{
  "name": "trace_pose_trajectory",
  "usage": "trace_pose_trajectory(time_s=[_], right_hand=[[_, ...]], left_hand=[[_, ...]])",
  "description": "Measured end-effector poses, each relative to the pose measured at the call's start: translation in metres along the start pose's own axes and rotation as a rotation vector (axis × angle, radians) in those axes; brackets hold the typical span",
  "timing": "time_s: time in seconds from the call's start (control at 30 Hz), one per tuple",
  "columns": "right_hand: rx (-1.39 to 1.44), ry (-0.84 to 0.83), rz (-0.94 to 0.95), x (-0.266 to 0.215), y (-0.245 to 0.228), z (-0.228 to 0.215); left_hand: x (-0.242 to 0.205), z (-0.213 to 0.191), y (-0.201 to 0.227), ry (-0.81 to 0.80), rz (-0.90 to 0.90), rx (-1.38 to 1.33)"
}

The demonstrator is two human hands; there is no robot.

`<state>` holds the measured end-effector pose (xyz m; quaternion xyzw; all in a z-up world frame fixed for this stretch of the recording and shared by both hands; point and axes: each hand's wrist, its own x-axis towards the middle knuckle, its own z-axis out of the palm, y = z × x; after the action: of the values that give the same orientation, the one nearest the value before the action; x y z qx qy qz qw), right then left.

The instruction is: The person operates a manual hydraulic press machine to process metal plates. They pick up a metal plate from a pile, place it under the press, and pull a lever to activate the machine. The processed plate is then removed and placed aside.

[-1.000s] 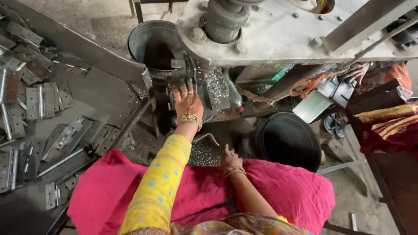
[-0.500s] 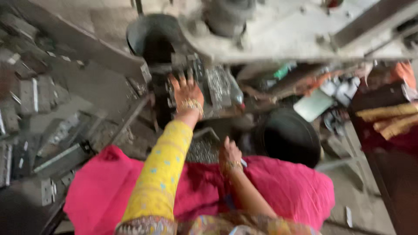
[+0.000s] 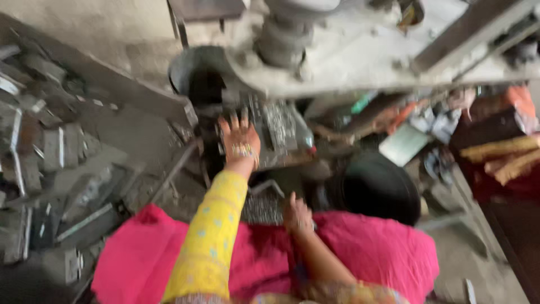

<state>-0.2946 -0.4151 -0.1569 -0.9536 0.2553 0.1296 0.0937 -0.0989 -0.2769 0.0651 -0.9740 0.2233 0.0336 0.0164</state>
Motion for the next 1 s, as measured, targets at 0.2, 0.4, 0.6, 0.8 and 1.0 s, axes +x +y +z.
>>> trace_pose_trajectory(time_s=[0.2, 0.4, 0.6, 0.8, 1.0], right_hand=[[-0.214, 0.157, -0.047, -0.072, -0.011, -0.103], [-0.220, 0.180, -0.029, -0.083, -0.023, -0.143], [-0.176, 0.162, 0.014, -0.065, -0.016, -0.120], [-0.163, 0.186, -0.027, -0.067, -0.003, -0.117], [-0.308, 0.161, -0.017, -0.066, -0.036, -0.155]], left_hand=[[-0.022, 0.005, -0.004, -0.030, 0.044, 0.022], [-0.103, 0.064, -0.008, 0.380, 0.336, -0.289], [-0.033, 0.018, 0.040, 0.456, 0.050, -0.419], [-0.041, 0.007, 0.035, 0.048, -0.381, -0.637], [-0.076, 0.048, 0.009, 0.433, 0.111, -0.048]])
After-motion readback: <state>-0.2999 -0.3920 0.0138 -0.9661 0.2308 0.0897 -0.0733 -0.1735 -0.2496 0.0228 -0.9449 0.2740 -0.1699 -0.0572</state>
